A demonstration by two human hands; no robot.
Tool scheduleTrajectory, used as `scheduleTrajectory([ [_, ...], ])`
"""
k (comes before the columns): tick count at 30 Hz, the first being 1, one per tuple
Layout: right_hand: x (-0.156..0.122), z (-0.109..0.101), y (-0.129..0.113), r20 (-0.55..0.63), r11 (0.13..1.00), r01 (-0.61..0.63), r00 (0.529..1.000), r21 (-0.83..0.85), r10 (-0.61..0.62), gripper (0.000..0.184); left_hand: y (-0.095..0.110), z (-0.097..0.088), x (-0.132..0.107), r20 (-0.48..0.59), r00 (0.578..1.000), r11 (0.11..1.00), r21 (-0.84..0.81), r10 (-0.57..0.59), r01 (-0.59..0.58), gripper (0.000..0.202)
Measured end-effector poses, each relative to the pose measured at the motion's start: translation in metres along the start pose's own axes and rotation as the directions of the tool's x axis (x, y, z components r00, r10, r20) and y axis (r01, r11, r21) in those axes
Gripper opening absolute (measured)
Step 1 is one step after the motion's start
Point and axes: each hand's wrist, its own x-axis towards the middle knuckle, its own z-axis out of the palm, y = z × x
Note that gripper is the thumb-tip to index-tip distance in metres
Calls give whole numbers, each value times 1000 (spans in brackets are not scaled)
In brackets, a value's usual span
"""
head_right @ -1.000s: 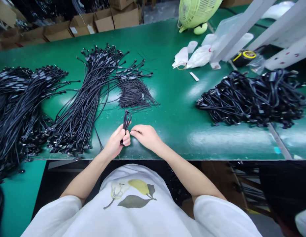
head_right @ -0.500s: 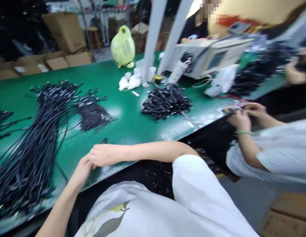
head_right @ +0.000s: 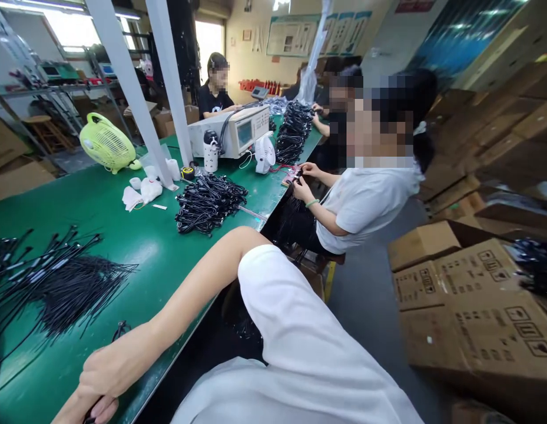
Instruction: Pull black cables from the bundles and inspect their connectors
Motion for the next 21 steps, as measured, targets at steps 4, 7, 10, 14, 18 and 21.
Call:
scheduleTrajectory([
  [4, 2, -13, -4, 166, 987, 58, 985, -147, -33, 42, -14, 3, -18, -78, 985, 988, -28, -153, 151, 48],
  [7, 4, -6, -3, 180, 989, 82, 982, -123, -59, 28, -24, 10, -32, -107, 985, 988, -94, -136, 126, 52],
  [10, 1, 7, 1, 103, 997, 53, 993, 54, -58, 30, -28, 18, -41, -109, 994, 990, -144, -29, 13, 42],
  [14, -12, 10, 3, 77, 886, -153, 988, 437, 133, 31, -27, 22, -49, -120, 992, 996, 82, 49, -39, 28],
  [18, -21, -2, 4, 224, 796, -305, 950, 523, 217, 22, -24, 25, -58, -127, 976, 928, 350, 179, -125, 26],
  [21, -24, -10, 9, 311, 728, -406, 911, 553, 271, 17, -20, 30, -60, -104, 944, 858, 458, 312, -233, 28],
])
